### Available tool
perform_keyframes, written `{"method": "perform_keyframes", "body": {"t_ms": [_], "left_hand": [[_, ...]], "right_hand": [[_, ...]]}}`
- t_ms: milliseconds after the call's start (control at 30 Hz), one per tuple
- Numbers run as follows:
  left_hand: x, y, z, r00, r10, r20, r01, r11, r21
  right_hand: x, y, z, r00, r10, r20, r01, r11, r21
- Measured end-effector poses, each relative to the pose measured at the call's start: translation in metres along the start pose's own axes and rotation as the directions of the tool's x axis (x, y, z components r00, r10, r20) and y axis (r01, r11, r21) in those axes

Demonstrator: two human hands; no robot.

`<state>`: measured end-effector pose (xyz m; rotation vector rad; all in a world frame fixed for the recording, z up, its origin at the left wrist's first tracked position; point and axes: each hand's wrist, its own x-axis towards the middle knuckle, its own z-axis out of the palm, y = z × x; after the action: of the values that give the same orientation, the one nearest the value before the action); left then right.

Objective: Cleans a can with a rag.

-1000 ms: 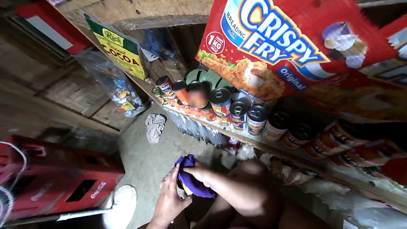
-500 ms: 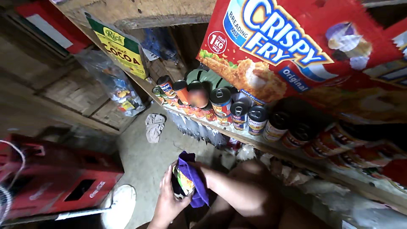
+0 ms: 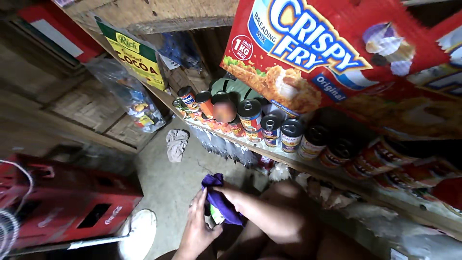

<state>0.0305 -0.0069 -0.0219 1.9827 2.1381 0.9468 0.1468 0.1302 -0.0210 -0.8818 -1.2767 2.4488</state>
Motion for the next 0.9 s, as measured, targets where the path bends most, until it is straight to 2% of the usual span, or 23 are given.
{"method": "perform_keyframes", "body": {"t_ms": [133,167,267,300,333,400,433,467,533,667,767,900], "left_hand": [[0.001,-0.012,0.002,0.999,0.036,-0.006,-0.036,0.993,-0.114],[0.002,-0.015,0.002,0.998,0.056,-0.013,-0.057,0.987,-0.150],[0.004,-0.020,0.004,0.997,0.073,-0.040,-0.080,0.975,-0.206],[0.004,-0.020,0.003,0.997,0.057,-0.048,-0.066,0.973,-0.219],[0.003,-0.020,0.003,0.997,0.043,-0.061,-0.056,0.972,-0.230],[0.005,-0.021,0.001,0.996,0.025,-0.082,-0.043,0.972,-0.231],[0.007,-0.022,0.000,0.995,0.017,-0.096,-0.040,0.970,-0.240],[0.009,-0.024,-0.002,0.994,0.003,-0.107,-0.031,0.966,-0.256],[0.014,-0.029,-0.007,0.991,-0.033,-0.130,-0.004,0.962,-0.273],[0.016,-0.033,-0.012,0.990,-0.100,-0.099,0.068,0.955,-0.290],[0.011,-0.024,-0.012,0.997,-0.074,-0.037,0.062,0.967,-0.245],[0.005,-0.014,-0.005,0.999,0.033,0.011,-0.031,0.983,-0.184]], "right_hand": [[-0.003,0.001,0.001,0.997,-0.050,0.055,0.040,0.985,0.167],[-0.014,-0.009,0.002,0.995,-0.058,0.075,0.043,0.981,0.191],[-0.083,-0.076,0.011,0.997,-0.007,0.073,-0.004,0.988,0.152],[-0.089,-0.080,0.009,0.993,-0.021,0.113,0.004,0.989,0.148],[-0.084,-0.074,0.006,0.990,-0.029,0.138,0.005,0.986,0.165],[-0.081,-0.073,0.019,0.997,0.077,0.017,-0.079,0.983,0.166],[-0.067,-0.058,0.018,0.996,0.087,0.028,-0.091,0.979,0.183],[-0.038,-0.028,0.003,0.983,0.029,0.184,-0.067,0.977,0.203],[-0.007,0.005,-0.004,0.962,-0.026,0.272,-0.048,0.963,0.263],[-0.010,-0.002,0.004,0.981,0.087,0.174,-0.118,0.977,0.178],[-0.005,0.001,0.004,0.988,0.070,0.138,-0.097,0.975,0.199],[0.005,0.005,-0.003,0.992,-0.006,0.128,-0.030,0.959,0.280]]}}
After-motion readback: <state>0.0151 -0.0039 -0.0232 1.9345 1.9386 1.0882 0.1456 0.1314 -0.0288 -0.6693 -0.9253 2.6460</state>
